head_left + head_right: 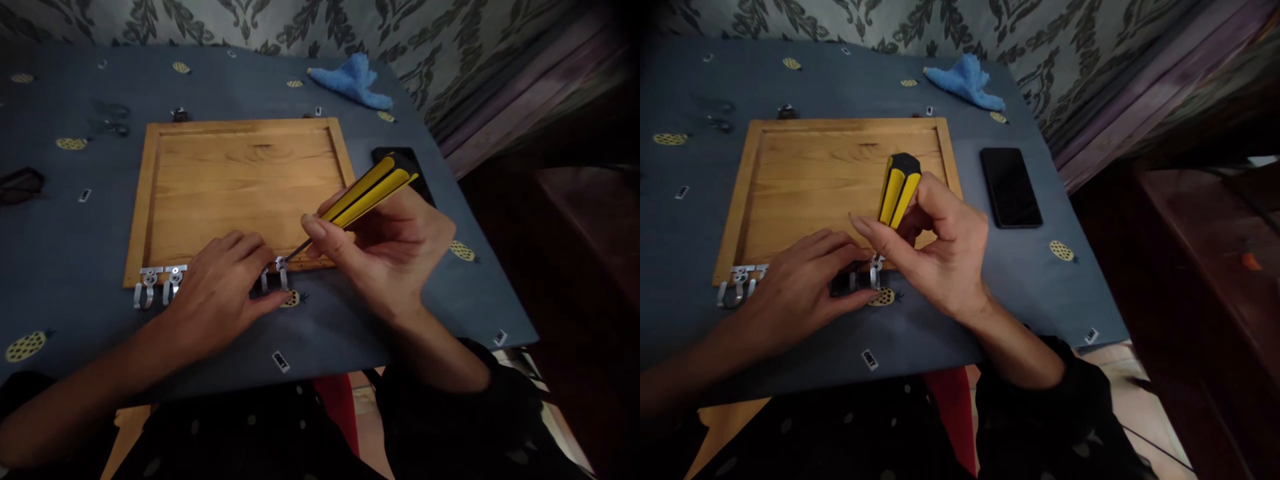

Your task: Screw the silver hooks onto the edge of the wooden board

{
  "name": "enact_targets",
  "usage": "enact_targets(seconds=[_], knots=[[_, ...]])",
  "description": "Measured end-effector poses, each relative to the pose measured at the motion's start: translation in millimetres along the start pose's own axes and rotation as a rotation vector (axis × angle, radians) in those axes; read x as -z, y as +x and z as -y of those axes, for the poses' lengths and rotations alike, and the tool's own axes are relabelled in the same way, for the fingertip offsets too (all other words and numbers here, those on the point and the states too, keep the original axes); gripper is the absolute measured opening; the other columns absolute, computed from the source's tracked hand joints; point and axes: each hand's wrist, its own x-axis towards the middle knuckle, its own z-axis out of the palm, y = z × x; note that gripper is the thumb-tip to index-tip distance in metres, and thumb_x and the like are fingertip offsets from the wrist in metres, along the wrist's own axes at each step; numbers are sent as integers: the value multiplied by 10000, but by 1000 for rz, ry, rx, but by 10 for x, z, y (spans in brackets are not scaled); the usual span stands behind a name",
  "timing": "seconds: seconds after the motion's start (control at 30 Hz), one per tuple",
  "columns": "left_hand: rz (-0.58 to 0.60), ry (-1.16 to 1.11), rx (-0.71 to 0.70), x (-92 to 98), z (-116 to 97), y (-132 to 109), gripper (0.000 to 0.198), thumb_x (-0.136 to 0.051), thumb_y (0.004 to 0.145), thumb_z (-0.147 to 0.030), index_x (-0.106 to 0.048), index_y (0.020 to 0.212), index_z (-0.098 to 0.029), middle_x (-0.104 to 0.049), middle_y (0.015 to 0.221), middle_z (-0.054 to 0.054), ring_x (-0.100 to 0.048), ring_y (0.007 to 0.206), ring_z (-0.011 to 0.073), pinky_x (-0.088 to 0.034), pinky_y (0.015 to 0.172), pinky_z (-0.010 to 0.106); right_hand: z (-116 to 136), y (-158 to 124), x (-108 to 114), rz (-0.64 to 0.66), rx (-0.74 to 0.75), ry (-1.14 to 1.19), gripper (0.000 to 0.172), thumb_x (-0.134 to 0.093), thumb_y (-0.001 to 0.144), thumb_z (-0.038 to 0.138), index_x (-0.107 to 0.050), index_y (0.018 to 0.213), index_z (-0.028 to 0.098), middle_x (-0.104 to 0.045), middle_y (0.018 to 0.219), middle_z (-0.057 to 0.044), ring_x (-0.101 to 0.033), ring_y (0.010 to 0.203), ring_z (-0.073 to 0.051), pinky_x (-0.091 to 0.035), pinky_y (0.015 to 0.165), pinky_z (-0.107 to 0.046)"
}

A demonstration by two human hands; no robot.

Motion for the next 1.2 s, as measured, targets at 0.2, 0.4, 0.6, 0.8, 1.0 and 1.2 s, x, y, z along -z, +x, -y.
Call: enact_targets(seconds=[0.2, 0.4, 0.6, 0.8, 1.0, 1.2], knots=[[-33, -35, -33, 2, -3, -9, 321, -766, 880, -331, -672, 1110, -128, -714, 1094, 116, -680, 988, 335, -570, 834, 514, -31, -14, -36, 7, -28, 21, 231, -825, 859, 442, -667, 837, 275, -688, 759, 23, -696, 635, -160, -619, 539, -300], [-36, -35, -19, 0, -21, -17, 324, -766, 877, -314, -672, 1125, -127, -718, 1106, 116, -680, 999, 341, -571, 839, 526, -56, -12, -49, 49, -24, 1, 252, -834, 851, 402, -637, 793, 255, -649, 729, 27, -637, 561, -139, -586, 509, -305], [-36, -41, -24, -9, -14, -20, 322, -747, 892, -324, -670, 1137, -129, -718, 1124, 117, -679, 1009, 334, -570, 863, 522, -80, -6, -45, 50, 18, -35, 244, -824, 860, 427, -642, 812, 271, -650, 717, 33, -640, 564, -145, -576, 514, -312], [-34, -39, -25, -3, -17, -10, 312, -754, 881, -302, -679, 1124, -121, -717, 1109, 131, -684, 986, 355, -573, 833, 543, -97, 2, -9, 94, 41, -70, 239, -826, 853, 459, -669, 829, 279, -726, 797, 4, -700, 692, -174, -617, 635, -323], [-38, -32, -25, 0, -18, -5, 268, -761, 872, -309, -676, 1059, -136, -699, 996, 99, -678, 922, 346, -567, 783, 527, -51, 25, 34, 150, 85, -141, 277, -815, 860, 461, -672, 766, 243, -712, 743, -3, -698, 670, -186, -595, 609, -332], [-29, -39, -28, 4, -18, -9, 285, -746, 892, -334, -665, 1088, -144, -699, 1016, 92, -672, 943, 329, -550, 805, 492, 9, 60, 92, 254, 4, -71, 224, -841, 827, 450, -721, 753, 275, -746, 787, -8, -664, 580, -176, -593, 556, -340]])
